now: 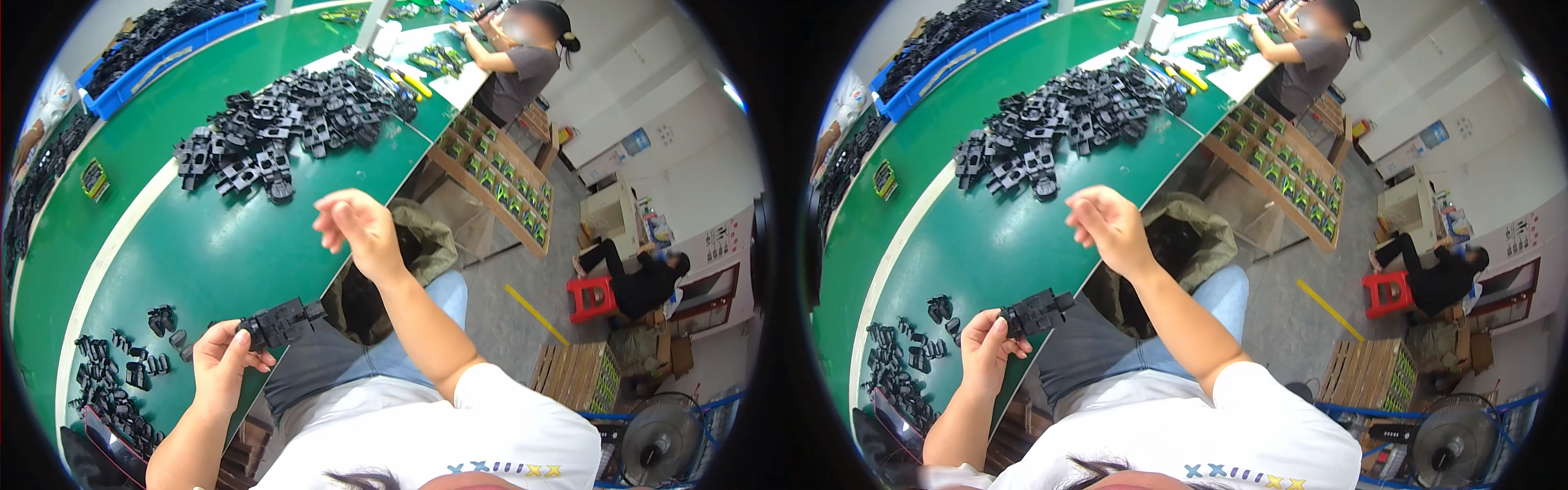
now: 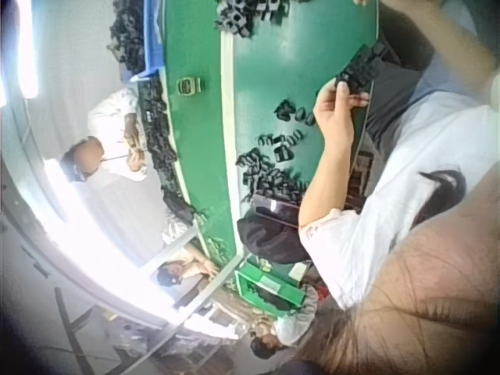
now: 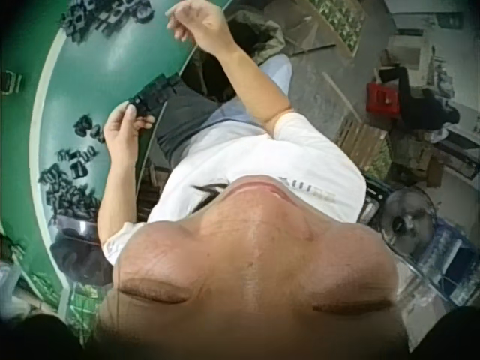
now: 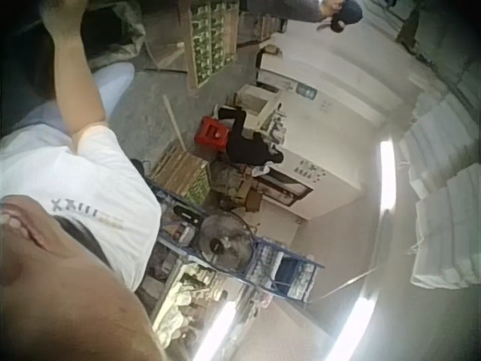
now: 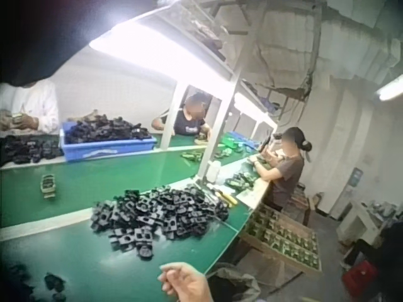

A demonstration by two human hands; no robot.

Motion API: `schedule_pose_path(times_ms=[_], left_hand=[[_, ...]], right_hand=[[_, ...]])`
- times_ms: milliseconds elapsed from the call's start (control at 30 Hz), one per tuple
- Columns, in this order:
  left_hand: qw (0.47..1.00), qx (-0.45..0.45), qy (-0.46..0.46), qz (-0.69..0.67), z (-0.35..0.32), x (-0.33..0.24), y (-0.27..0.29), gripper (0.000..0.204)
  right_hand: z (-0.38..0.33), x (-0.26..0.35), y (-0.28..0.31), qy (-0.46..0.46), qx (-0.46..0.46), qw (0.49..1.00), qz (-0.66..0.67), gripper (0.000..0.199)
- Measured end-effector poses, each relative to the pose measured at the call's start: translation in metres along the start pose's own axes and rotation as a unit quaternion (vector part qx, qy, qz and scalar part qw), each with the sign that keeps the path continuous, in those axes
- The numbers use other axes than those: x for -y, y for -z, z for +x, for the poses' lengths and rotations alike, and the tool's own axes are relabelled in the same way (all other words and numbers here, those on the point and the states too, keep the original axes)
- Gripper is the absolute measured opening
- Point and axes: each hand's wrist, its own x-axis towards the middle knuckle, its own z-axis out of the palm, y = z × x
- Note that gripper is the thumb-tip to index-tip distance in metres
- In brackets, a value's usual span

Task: Assembling black plastic components at a factory workstation along an assembly line.

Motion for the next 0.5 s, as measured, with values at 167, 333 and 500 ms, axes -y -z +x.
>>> schedule_pose_path(times_ms=[167, 333, 500], left_hand=[[1.000, 0.013, -0.013, 0.007, 0.006, 0.000, -0.004, 0.017], [0.999, 0.025, -0.006, 0.019, 0.007, 0.001, -0.001, 0.018], [0.999, -0.001, -0.008, 0.046, -0.004, -0.008, -0.003, 0.019]], right_hand=[[0.029, -0.027, 0.000, -0.064, 0.033, 0.997, -0.006, 0.025], [0.024, -0.030, 0.003, -0.057, -0.002, 0.997, 0.047, 0.019], [0.024, -0.030, -0.008, -0.060, 0.010, 0.997, 0.044, 0.014]])
